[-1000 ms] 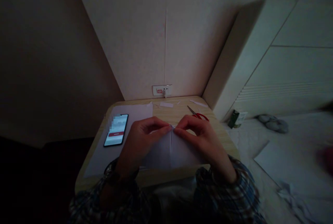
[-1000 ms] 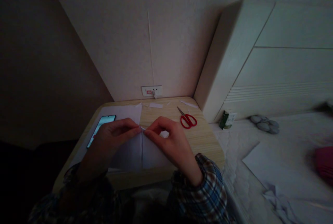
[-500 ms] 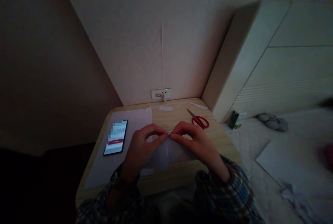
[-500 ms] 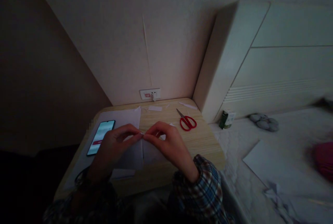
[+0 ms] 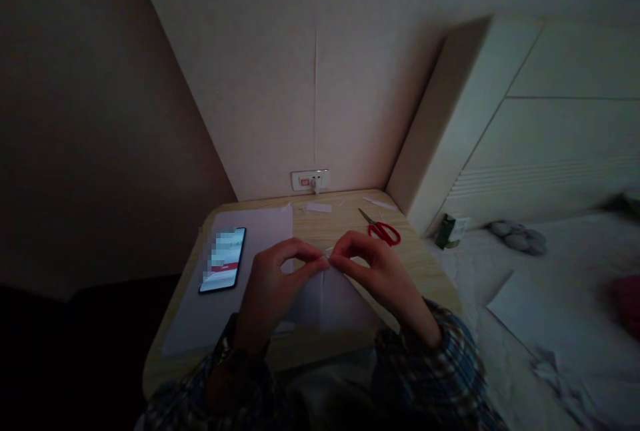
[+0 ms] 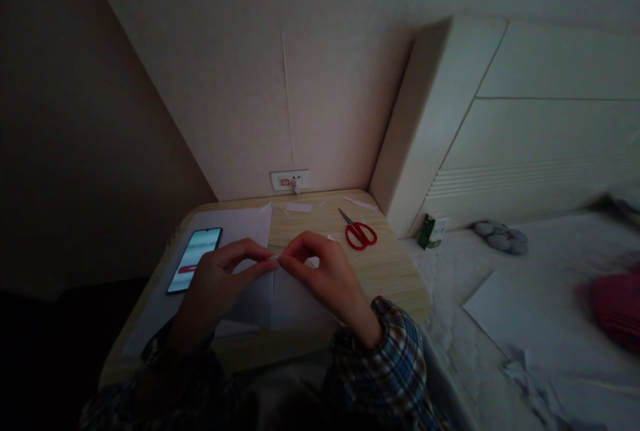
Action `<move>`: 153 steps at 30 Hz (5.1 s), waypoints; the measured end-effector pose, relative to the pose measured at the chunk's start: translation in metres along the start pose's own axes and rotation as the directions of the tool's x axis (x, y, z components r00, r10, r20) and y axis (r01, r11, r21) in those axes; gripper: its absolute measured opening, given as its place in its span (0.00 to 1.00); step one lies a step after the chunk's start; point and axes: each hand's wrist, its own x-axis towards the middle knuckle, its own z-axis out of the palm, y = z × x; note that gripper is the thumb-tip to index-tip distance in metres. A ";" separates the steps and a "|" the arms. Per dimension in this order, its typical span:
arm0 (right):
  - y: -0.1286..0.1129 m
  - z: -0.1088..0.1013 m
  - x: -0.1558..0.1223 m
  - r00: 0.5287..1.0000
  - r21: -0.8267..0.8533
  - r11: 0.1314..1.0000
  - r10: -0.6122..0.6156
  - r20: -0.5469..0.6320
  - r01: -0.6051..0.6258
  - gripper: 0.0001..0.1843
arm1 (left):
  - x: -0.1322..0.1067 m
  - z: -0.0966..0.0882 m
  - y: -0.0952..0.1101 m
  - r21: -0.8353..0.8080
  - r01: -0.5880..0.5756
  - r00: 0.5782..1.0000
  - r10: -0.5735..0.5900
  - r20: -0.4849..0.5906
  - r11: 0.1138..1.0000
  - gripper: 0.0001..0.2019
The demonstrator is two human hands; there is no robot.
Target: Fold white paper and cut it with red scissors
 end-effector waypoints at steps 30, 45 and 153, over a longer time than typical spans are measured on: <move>0.009 0.006 0.005 0.986 -0.048 0.997 -0.059 -0.155 0.053 0.08 | 0.010 -0.006 -0.008 -0.242 0.400 0.907 -0.343 0.244 0.884 0.04; 0.009 0.007 0.003 0.981 -0.117 0.985 -0.144 -0.130 0.129 0.08 | 0.011 -0.009 -0.020 -0.269 0.433 0.876 -0.332 0.349 0.860 0.04; 0.005 0.004 0.001 0.969 -0.150 0.976 -0.180 -0.169 0.155 0.06 | 0.007 0.002 -0.003 -0.163 0.187 0.976 -0.164 0.143 0.969 0.04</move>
